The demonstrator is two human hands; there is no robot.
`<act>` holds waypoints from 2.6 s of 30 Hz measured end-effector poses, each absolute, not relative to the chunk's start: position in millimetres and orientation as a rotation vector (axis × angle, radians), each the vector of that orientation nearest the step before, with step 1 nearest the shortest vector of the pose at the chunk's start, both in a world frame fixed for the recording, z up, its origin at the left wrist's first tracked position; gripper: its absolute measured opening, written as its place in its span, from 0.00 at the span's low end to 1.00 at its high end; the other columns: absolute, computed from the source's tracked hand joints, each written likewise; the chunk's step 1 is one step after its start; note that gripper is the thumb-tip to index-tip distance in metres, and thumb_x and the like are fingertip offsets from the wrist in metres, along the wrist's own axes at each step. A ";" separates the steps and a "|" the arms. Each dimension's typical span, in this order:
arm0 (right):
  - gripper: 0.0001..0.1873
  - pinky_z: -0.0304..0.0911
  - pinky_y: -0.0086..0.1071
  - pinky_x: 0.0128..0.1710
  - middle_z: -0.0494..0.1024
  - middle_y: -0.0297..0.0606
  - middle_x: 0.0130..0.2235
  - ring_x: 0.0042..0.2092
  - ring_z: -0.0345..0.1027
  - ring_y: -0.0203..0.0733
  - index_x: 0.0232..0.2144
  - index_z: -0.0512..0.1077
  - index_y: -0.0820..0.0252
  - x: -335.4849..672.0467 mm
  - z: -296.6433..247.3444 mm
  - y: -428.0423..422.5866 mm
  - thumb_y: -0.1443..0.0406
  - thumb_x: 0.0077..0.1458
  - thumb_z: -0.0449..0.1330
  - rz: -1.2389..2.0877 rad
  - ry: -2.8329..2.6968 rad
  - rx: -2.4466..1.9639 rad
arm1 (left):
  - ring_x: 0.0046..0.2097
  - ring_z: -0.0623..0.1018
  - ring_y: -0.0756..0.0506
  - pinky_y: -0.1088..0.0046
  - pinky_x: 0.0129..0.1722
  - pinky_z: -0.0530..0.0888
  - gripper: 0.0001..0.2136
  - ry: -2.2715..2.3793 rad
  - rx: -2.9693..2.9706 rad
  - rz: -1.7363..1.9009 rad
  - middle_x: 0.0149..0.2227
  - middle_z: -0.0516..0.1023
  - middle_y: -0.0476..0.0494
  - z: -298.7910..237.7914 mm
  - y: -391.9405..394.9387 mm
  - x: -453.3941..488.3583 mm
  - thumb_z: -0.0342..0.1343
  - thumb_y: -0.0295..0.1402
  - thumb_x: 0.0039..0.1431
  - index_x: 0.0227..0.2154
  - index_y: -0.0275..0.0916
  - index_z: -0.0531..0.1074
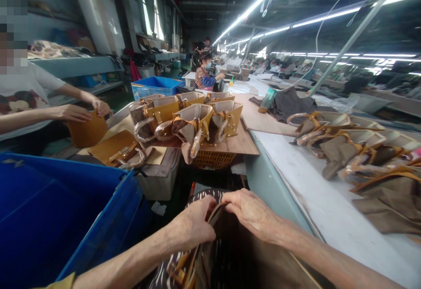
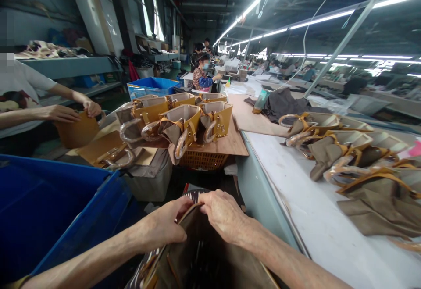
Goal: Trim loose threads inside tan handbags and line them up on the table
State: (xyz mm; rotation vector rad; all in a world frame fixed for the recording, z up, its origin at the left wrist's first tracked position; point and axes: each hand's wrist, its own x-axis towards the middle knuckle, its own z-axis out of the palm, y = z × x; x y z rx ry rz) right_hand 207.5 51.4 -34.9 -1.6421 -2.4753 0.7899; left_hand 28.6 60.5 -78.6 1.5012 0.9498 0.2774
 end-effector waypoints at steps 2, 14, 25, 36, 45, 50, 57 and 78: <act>0.11 0.54 0.28 0.37 0.77 0.33 0.31 0.37 0.69 0.39 0.31 0.74 0.55 208.7 -24.7 58.0 0.68 0.54 0.51 0.727 -2.532 -1.682 | 0.32 0.71 0.47 0.76 0.28 0.65 0.22 0.892 1.435 0.246 0.33 0.74 0.48 -74.9 72.3 23.0 0.50 0.24 0.34 0.39 0.35 0.72; 0.11 0.52 0.30 0.34 0.76 0.38 0.31 0.38 0.68 0.42 0.26 0.72 0.58 206.3 -29.1 64.8 0.68 0.52 0.50 0.440 -2.462 -1.970 | 0.24 0.61 0.52 0.77 0.21 0.54 0.11 1.031 1.763 0.360 0.19 0.63 0.54 -67.7 93.8 32.5 0.53 0.34 0.43 0.27 0.34 0.75; 0.13 0.53 0.32 0.32 0.78 0.41 0.33 0.39 0.71 0.46 0.28 0.74 0.58 200.4 -25.5 63.1 0.66 0.54 0.49 0.358 -2.493 -2.017 | 0.24 0.61 0.51 0.75 0.23 0.54 0.10 1.153 1.832 0.426 0.17 0.61 0.53 -63.0 93.6 46.8 0.48 0.31 0.42 0.20 0.34 0.74; 0.13 0.55 0.28 0.33 0.78 0.34 0.32 0.38 0.70 0.40 0.32 0.75 0.54 203.7 -19.0 68.1 0.68 0.52 0.51 0.604 -2.559 -1.783 | 0.25 0.59 0.52 0.77 0.22 0.52 0.08 1.074 1.788 0.424 0.18 0.59 0.54 -74.2 92.9 46.7 0.50 0.32 0.44 0.19 0.34 0.70; 0.12 0.54 0.29 0.36 0.76 0.35 0.30 0.38 0.67 0.40 0.28 0.75 0.57 211.5 -29.2 76.7 0.66 0.52 0.52 0.712 -2.470 -1.717 | 0.30 0.70 0.49 0.78 0.27 0.62 0.16 0.982 1.464 0.348 0.28 0.73 0.50 -73.0 74.8 8.1 0.59 0.30 0.38 0.35 0.36 0.71; 0.11 0.53 0.28 0.33 0.74 0.33 0.26 0.34 0.66 0.39 0.26 0.75 0.57 208.9 -31.3 79.3 0.66 0.50 0.52 0.730 -2.455 -1.725 | 0.27 0.66 0.50 0.78 0.26 0.60 0.15 1.011 1.470 0.418 0.24 0.69 0.51 -74.9 70.5 6.8 0.53 0.40 0.49 0.32 0.32 0.73; 0.11 0.53 0.27 0.32 0.73 0.33 0.26 0.33 0.65 0.38 0.26 0.75 0.57 209.7 -33.5 80.3 0.66 0.50 0.52 0.782 -2.443 -1.728 | 0.23 0.59 0.52 0.77 0.22 0.53 0.21 1.039 1.426 0.416 0.20 0.63 0.52 -79.0 73.8 10.1 0.50 0.48 0.51 0.28 0.31 0.73; 0.17 0.41 0.26 0.18 0.55 0.27 0.16 0.21 0.49 0.30 0.15 0.58 0.60 207.4 -27.5 86.6 0.59 0.51 0.50 1.028 -2.415 -1.737 | 0.20 0.50 0.54 0.73 0.19 0.45 0.12 1.130 1.400 0.327 0.15 0.50 0.56 -66.4 78.0 22.3 0.47 0.37 0.46 0.15 0.39 0.54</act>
